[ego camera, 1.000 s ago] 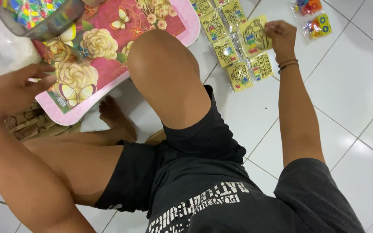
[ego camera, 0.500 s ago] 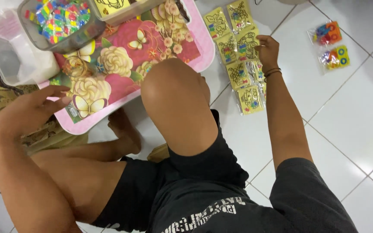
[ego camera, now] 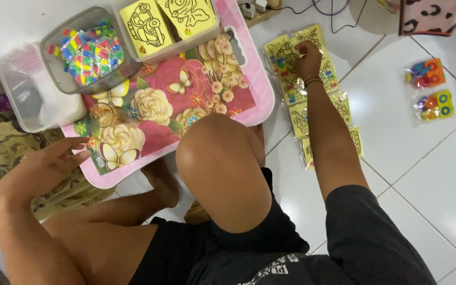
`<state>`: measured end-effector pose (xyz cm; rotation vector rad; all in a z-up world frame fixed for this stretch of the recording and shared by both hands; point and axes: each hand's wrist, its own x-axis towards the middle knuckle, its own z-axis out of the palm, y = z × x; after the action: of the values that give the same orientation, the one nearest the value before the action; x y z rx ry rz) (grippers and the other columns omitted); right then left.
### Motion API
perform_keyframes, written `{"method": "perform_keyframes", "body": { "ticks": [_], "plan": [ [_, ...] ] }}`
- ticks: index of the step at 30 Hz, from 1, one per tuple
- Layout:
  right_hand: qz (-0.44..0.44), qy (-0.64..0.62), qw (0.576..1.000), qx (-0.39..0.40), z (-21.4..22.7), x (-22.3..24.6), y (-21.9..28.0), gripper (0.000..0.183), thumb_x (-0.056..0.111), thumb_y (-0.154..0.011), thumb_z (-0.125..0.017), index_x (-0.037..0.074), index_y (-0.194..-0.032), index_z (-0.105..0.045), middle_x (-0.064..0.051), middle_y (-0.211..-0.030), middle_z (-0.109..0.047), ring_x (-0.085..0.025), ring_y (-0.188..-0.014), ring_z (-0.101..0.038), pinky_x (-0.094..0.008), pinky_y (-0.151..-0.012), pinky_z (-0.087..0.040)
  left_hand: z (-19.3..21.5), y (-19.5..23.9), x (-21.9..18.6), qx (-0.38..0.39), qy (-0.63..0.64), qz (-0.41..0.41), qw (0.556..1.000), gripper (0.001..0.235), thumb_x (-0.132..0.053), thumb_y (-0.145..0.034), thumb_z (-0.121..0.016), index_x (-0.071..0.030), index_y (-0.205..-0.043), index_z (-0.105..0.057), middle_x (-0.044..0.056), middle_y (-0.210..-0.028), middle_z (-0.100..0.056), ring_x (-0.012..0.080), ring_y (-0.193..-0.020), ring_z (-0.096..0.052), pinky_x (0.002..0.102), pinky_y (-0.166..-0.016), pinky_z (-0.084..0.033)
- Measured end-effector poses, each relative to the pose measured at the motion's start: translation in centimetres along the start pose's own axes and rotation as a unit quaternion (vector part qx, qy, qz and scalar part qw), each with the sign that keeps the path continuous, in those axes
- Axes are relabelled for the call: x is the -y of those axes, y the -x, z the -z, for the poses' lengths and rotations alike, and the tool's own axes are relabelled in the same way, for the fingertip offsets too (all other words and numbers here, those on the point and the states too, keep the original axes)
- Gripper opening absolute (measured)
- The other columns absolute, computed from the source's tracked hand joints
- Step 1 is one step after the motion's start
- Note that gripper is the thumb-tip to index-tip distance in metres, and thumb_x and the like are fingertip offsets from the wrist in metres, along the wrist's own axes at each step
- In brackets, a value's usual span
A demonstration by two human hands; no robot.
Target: The person sits on the floor and packs small plastic bags with colorful beads and a yellow paper cutout featuring a cartoon vehicle or animal. They seal each bag and place it on the floor, repeating the process with different cutouts.
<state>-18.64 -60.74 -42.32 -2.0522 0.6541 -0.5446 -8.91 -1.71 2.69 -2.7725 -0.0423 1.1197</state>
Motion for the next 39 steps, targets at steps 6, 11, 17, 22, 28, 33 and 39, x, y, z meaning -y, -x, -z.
{"method": "perform_keyframes", "body": {
  "ticks": [6,11,17,22,28,33,39],
  "plan": [
    [-0.025,0.092,0.995,0.009,-1.2,2.7,-0.4,0.042,-0.017,-0.069,-0.054,0.008,-0.099,-0.068,-0.007,-0.094,-0.069,-0.025,-0.086,-0.063,-0.037,-0.075,-0.054,1.0,0.6,-2.3,0.033,-0.012,0.003,0.999,0.053,-0.047,-0.103,-0.054,-0.021,-0.149,-0.057,0.008,-0.126,-0.078,0.0306,-0.108,-0.076,0.045,-0.092,-0.059],
    [0.003,0.136,0.990,0.020,-1.4,2.7,-1.0,0.041,-0.014,-0.072,-0.057,0.008,-0.104,-0.068,-0.011,-0.099,-0.070,-0.031,-0.090,-0.065,-0.042,-0.078,-0.054,1.5,0.6,-3.3,0.038,-0.027,0.022,0.999,0.051,-0.048,-0.103,-0.055,-0.031,-0.150,-0.056,0.006,-0.128,-0.078,0.0300,-0.112,-0.075,0.046,-0.094,-0.059],
    [0.063,0.308,0.949,0.039,-2.3,4.2,-0.3,0.048,-0.008,-0.078,-0.060,0.010,-0.122,-0.068,-0.014,-0.130,-0.057,-0.035,-0.116,-0.052,-0.048,-0.091,-0.049,1.9,0.3,-4.1,0.042,-0.040,0.036,0.998,0.050,-0.050,-0.103,-0.055,-0.034,-0.151,-0.055,0.007,-0.128,-0.077,0.0304,-0.110,-0.075,0.046,-0.095,-0.059],
    [0.115,0.384,0.907,0.126,-3.1,4.9,1.1,0.051,0.013,-0.087,-0.069,0.018,-0.137,-0.064,-0.018,-0.146,-0.045,-0.038,-0.123,-0.047,-0.052,-0.090,-0.047,2.1,0.2,-4.3,0.040,-0.077,0.022,0.996,0.051,-0.055,-0.102,-0.051,-0.037,-0.150,-0.055,0.006,-0.126,-0.078,0.0293,-0.109,-0.077,0.046,-0.094,-0.061],
    [0.125,0.385,0.905,0.130,-4.3,3.9,2.1,0.049,0.013,-0.081,-0.067,0.022,-0.129,-0.069,-0.013,-0.145,-0.048,-0.038,-0.121,-0.048,-0.051,-0.090,-0.048,2.1,0.5,-4.4,0.041,-0.055,0.015,0.998,0.052,-0.052,-0.101,-0.053,-0.036,-0.150,-0.054,0.000,-0.135,-0.073,0.0290,-0.115,-0.074,0.046,-0.098,-0.059],
    [0.099,0.364,0.911,0.169,-4.3,3.6,1.8,0.055,0.009,-0.081,-0.065,0.022,-0.134,-0.065,-0.015,-0.148,-0.046,-0.041,-0.123,-0.048,-0.052,-0.090,-0.054,1.8,0.3,-3.8,0.045,-0.035,0.027,0.998,0.054,-0.053,-0.100,-0.055,-0.034,-0.150,-0.056,0.007,-0.129,-0.076,0.0316,-0.111,-0.075,0.046,-0.095,-0.059],
    [0.089,0.372,0.909,0.165,-5.1,2.5,1.7,0.058,0.009,-0.078,-0.069,0.023,-0.134,-0.066,-0.014,-0.151,-0.043,-0.043,-0.121,-0.050,-0.051,-0.088,-0.056,1.6,0.1,-3.3,0.043,-0.049,0.015,0.998,0.052,-0.052,-0.101,-0.054,-0.034,-0.149,-0.055,0.005,-0.133,-0.074,0.0312,-0.116,-0.074,0.046,-0.097,-0.060]
  ]
}}
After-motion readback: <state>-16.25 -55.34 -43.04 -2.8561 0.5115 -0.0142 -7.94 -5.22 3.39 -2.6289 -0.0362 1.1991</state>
